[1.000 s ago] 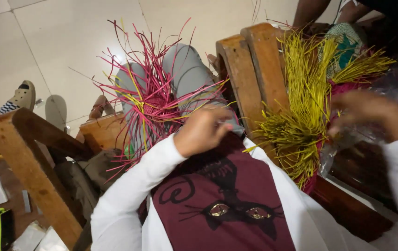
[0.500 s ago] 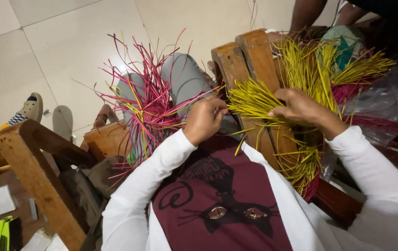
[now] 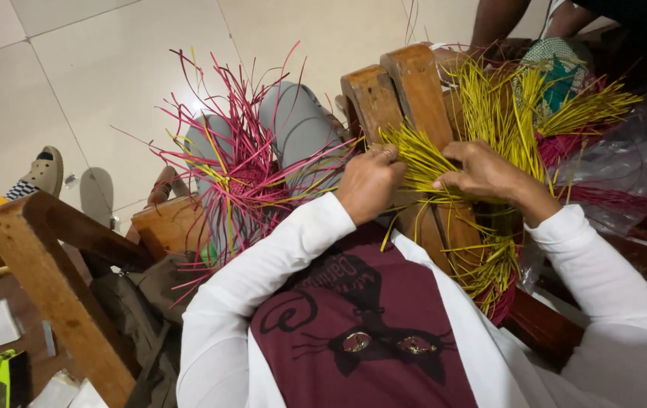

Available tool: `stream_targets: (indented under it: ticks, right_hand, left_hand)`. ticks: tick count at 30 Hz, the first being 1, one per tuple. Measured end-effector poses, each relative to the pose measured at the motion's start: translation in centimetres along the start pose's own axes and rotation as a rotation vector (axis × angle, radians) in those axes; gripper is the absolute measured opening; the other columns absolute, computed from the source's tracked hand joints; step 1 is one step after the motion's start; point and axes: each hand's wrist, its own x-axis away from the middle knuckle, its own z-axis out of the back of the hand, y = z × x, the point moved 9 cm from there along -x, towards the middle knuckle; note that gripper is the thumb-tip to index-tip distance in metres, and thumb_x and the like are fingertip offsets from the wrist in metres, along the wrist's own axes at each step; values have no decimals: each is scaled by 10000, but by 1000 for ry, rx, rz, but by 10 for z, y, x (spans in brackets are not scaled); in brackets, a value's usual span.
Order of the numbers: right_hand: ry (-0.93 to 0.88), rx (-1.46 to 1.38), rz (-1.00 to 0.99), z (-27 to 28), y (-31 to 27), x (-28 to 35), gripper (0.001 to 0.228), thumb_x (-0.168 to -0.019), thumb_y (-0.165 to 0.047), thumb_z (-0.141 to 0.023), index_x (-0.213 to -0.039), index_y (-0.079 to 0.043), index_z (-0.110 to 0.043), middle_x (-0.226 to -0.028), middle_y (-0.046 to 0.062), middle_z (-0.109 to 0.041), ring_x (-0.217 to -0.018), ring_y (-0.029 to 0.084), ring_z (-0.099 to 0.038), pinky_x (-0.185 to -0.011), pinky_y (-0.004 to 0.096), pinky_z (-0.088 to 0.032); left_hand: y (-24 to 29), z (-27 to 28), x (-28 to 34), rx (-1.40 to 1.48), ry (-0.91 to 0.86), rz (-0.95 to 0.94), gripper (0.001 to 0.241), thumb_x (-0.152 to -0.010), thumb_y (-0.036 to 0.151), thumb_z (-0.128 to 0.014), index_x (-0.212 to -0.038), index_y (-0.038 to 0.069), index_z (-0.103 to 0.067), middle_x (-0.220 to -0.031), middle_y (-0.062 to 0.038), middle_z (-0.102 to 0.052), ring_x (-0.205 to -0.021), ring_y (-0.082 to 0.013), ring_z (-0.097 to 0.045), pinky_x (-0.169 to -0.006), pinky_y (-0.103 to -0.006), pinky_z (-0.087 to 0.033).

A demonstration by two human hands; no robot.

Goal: Weaving pink and yellow plastic or fiber strands together using a wooden frame for support.

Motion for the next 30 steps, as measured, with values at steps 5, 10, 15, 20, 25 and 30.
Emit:
stream_targets:
  ticks: [5, 10, 15, 20, 25, 30]
  right_hand:
    - [-11, -1, -13, -4, 2, -2, 319, -726, -214, -824, -811, 27, -633, -681, 97, -560, -562, 196, -507, -538, 355, -401]
    - [-56, 41, -64, -9, 16, -2, 313, -758, -219, -799, -898, 26, -663, -698, 106, -583, -502, 177, -476, -557, 349, -443]
    - [-130, 37, -97, -11, 11, -2, 368, -751, -261, -808, -949, 12, -660, -741, 113, -605, -555, 196, -530, -526, 341, -417]
    - [-262, 86, -122, -15, 6, 1, 471, -738, -304, -818, -1036, 20, -650, -788, 137, -626, -578, 215, -551, -542, 344, -454]
    - [-277, 160, -189, -1, -1, -1, 647, -636, -334, -847, -1171, -41, -630, -1060, 146, -659, -923, 307, -652, -818, 428, -526]
    - [-1, 230, 115, 10, -128, -39, 546, -726, -310, -736, -1162, 6, -647, -894, 133, -664, -753, 248, -600, -689, 377, -512]
  left_hand:
    - [11, -6, 2, 47, -3, -71, 96, -789, 215, -643, -731, 150, -602, -784, -49, -570, -777, -279, -580, -593, -370, -463]
    - [17, -14, 0, 31, -26, -59, 172, -763, 275, -668, -699, 132, -596, -741, -65, -569, -756, -290, -576, -607, -384, -434]
    - [-8, -46, 20, 307, -242, 167, 91, -692, 173, -714, -682, 112, -647, -653, -79, -589, -701, -338, -609, -597, -420, -473]
    - [-51, 2, 44, 785, -387, 590, 81, -827, 154, -664, -754, 118, -663, -723, -88, -660, -765, -319, -652, -718, -384, -481]
    - [-93, 76, 94, 922, -339, 764, 121, -850, 53, -597, -737, 51, -639, -655, -19, -550, -634, -147, -482, -605, -285, -403]
    - [-103, 132, 129, 1236, -195, 1000, 204, -914, 74, -556, -714, 58, -593, -597, 36, -469, -509, -58, -359, -462, -212, -270]
